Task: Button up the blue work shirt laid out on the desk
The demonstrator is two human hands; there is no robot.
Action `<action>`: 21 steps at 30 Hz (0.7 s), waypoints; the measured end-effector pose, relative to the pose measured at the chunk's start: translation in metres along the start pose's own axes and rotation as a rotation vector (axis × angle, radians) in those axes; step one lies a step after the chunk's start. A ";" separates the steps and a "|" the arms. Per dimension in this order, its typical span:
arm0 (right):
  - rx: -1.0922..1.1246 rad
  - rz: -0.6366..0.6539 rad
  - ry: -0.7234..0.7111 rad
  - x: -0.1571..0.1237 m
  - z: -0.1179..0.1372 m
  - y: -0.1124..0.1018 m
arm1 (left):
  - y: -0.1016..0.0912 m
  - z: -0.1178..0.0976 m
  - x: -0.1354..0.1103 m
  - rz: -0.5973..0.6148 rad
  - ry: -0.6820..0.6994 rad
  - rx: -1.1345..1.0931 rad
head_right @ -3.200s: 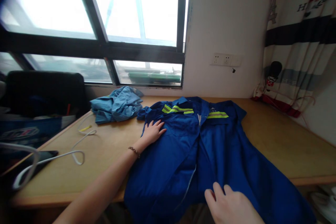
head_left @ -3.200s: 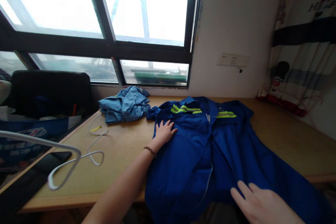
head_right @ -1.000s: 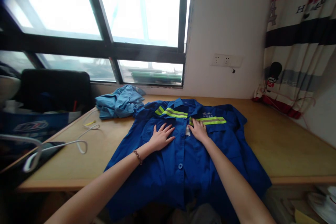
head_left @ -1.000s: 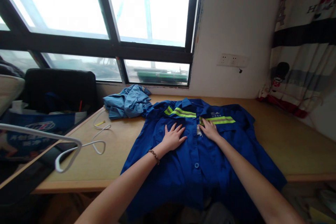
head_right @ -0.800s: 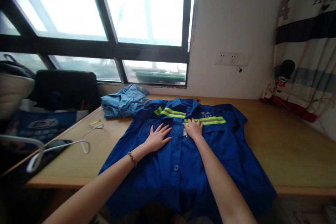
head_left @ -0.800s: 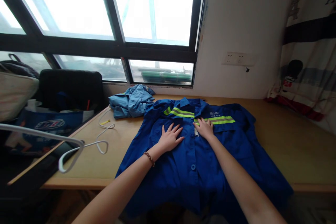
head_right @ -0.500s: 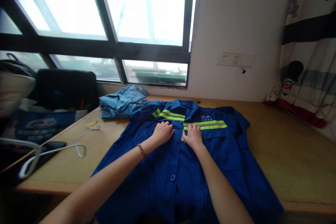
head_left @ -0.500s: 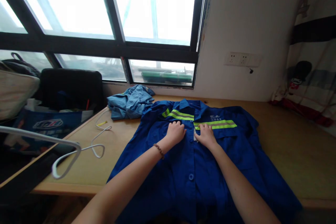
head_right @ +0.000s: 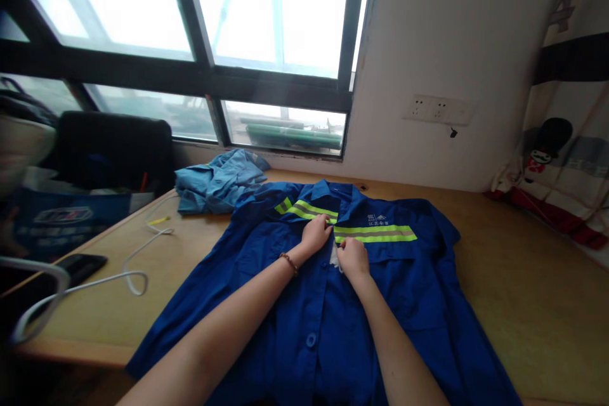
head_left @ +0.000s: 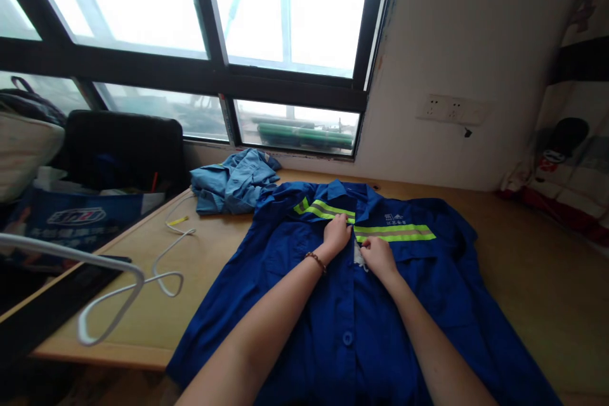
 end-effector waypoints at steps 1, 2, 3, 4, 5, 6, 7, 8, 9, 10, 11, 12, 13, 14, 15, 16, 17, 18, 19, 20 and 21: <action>-0.008 0.010 0.004 0.000 -0.002 0.001 | 0.000 0.000 0.001 -0.007 0.009 -0.003; -0.014 0.027 0.006 0.000 -0.003 0.003 | 0.001 0.000 0.001 -0.005 0.018 -0.005; -0.013 0.047 0.004 0.001 -0.005 0.005 | 0.003 0.000 0.001 0.002 0.025 -0.008; 0.001 0.063 -0.002 0.003 -0.006 0.008 | 0.004 0.000 0.001 0.011 0.029 -0.015; 0.046 0.059 -0.005 0.005 -0.007 0.009 | 0.005 0.001 0.001 0.015 0.032 -0.025; 0.115 0.034 -0.006 0.009 -0.008 0.009 | 0.005 0.002 0.001 0.012 0.035 -0.038; 0.198 -0.004 -0.002 0.013 -0.009 0.008 | 0.004 0.002 0.001 0.003 0.041 -0.055; 0.280 -0.048 0.005 0.019 -0.011 0.007 | 0.003 0.003 0.001 -0.013 0.049 -0.073; 0.351 -0.092 0.017 0.025 -0.013 0.006 | 0.002 0.004 0.001 -0.034 0.059 -0.092; 0.404 -0.131 0.032 0.031 -0.015 0.006 | 0.001 0.004 0.002 -0.053 0.067 -0.111; 0.436 -0.166 0.045 0.037 -0.016 0.006 | 0.001 0.005 0.003 -0.070 0.073 -0.128; 0.456 -0.202 0.053 0.043 -0.017 0.005 | 0.001 0.006 0.004 -0.081 0.074 -0.143; 0.480 -0.245 0.060 0.047 -0.018 0.005 | 0.002 0.008 0.006 -0.087 0.068 -0.156; 0.501 -0.294 0.064 0.049 -0.019 0.004 | 0.003 0.009 0.008 -0.087 0.059 -0.169; 0.518 -0.341 0.062 0.049 -0.019 0.003 | 0.004 0.011 0.010 -0.086 0.048 -0.183; 0.531 -0.379 0.055 0.048 -0.019 0.003 | 0.005 0.012 0.011 -0.085 0.038 -0.200; 0.541 -0.406 0.040 0.047 -0.018 0.003 | 0.006 0.014 0.013 -0.086 0.032 -0.220; 0.551 -0.422 0.016 0.045 -0.016 0.004 | 0.006 0.014 0.014 -0.090 0.031 -0.242; 0.565 -0.429 -0.012 0.043 -0.014 0.004 | 0.006 0.015 0.015 -0.099 0.031 -0.266; 0.583 -0.433 -0.038 0.042 -0.012 0.004 | 0.005 0.016 0.016 -0.111 0.031 -0.289; 0.604 -0.435 -0.060 0.040 -0.011 0.004 | 0.003 0.016 0.017 -0.123 0.032 -0.312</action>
Point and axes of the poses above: each hand's wrist, its own x-axis towards the middle knuckle, its own y-axis out of the palm, z = x × y, the point moved 9 cm from there along x, towards the middle knuckle, and after that the axes turned 5 degrees about -y, right-handed, at the moved point
